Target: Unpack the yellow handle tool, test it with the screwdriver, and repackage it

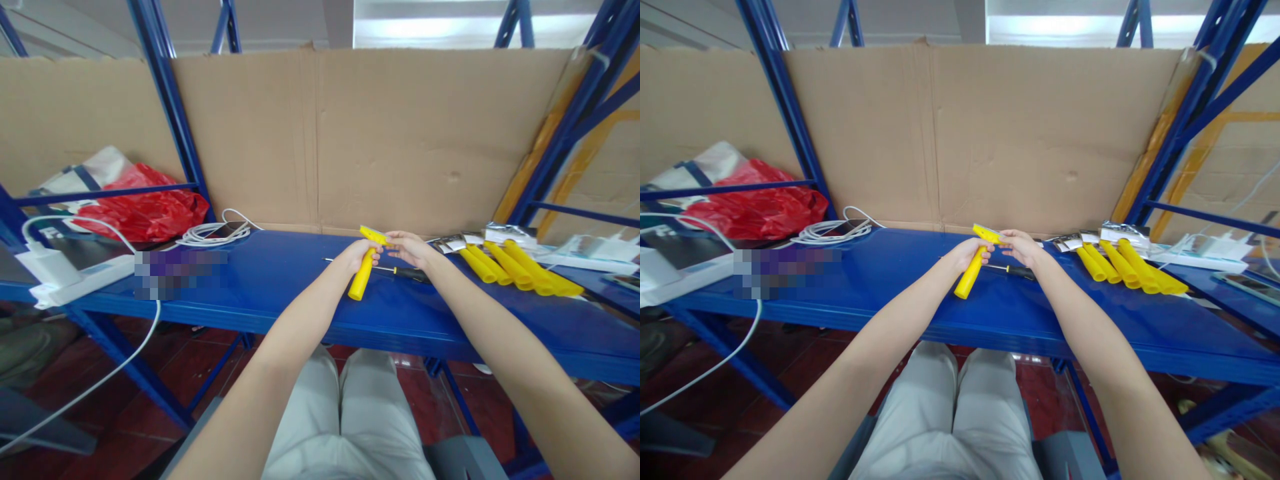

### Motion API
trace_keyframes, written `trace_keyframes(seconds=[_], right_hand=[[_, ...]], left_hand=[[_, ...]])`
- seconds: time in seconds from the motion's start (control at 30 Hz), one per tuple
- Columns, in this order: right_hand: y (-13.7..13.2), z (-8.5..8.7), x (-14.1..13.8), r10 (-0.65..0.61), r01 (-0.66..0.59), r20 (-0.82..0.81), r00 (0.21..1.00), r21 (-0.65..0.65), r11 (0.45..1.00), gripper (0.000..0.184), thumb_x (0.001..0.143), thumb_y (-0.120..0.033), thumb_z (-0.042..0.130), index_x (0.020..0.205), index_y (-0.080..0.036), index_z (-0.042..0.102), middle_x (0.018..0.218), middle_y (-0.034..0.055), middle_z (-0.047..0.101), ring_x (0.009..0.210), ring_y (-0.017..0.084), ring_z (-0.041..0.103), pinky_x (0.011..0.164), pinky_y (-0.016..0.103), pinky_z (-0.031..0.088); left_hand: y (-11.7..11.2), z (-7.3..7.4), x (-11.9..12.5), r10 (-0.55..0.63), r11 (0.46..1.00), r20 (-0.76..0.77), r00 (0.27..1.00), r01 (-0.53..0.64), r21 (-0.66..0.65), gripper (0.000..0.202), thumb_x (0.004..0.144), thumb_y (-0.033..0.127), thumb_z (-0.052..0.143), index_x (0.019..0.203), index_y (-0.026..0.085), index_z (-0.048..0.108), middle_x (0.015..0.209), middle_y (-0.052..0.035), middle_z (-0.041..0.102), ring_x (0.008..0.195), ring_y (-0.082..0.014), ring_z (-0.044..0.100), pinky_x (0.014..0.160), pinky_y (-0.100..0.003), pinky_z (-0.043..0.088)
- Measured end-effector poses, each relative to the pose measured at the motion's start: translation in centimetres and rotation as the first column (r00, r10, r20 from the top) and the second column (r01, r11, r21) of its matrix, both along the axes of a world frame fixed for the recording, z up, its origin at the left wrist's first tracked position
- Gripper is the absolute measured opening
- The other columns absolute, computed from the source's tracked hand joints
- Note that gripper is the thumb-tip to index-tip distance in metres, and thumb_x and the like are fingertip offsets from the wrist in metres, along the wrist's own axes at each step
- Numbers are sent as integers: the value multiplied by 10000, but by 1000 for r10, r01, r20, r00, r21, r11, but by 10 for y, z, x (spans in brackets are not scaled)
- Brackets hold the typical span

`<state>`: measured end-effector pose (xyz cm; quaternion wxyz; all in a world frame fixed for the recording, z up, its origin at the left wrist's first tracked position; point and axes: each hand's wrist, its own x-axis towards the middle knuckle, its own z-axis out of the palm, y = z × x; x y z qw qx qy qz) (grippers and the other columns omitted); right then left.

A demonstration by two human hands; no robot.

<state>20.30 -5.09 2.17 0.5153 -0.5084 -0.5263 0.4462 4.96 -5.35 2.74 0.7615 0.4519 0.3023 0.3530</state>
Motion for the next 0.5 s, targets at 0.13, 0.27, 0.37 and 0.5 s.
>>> trace_keyframes(seconds=[0.13, 0.27, 0.37, 0.5], right_hand=[[1, 0, -1, -41, 41, -23, 999, -5, 999, 189, 777, -38, 556, 851, -211, 531, 804, 22, 660, 701, 131, 607, 706, 283, 486], [-1, 2, -3, -55, 54, -76, 996, -22, 998, 228, 750, -28, 575, 868, -216, 521, 784, 13, 658, 681, 131, 608, 691, 278, 480], [-4, 3, -4, -62, 60, -72, 995, -25, 998, 247, 743, -13, 581, 870, -215, 519, 774, 3, 655, 659, 121, 599, 652, 255, 458], [-6, 5, -6, -83, 82, -60, 995, -20, 996, 236, 753, -7, 586, 860, -207, 521, 725, -8, 639, 607, 105, 571, 609, 235, 430]], left_hand=[[-2, 2, -1, -4, 1000, -24, 1000, 4, 5, 195, 789, -16, 394, 786, 159, 480, 500, 57, 415, 359, -48, 316, 369, -137, 259], [-1, 2, -1, -5, 1000, -32, 999, 6, 21, 194, 787, -19, 403, 799, 155, 488, 501, 62, 410, 364, -47, 322, 378, -138, 262], [1, 1, -1, -7, 1000, -33, 999, 7, 19, 205, 758, -35, 420, 802, 150, 497, 501, 65, 410, 365, -44, 319, 378, -139, 257], [2, 1, -1, -17, 1000, -31, 999, 18, 14, 202, 754, -37, 420, 778, 148, 496, 497, 64, 406, 365, -41, 311, 378, -138, 249]])
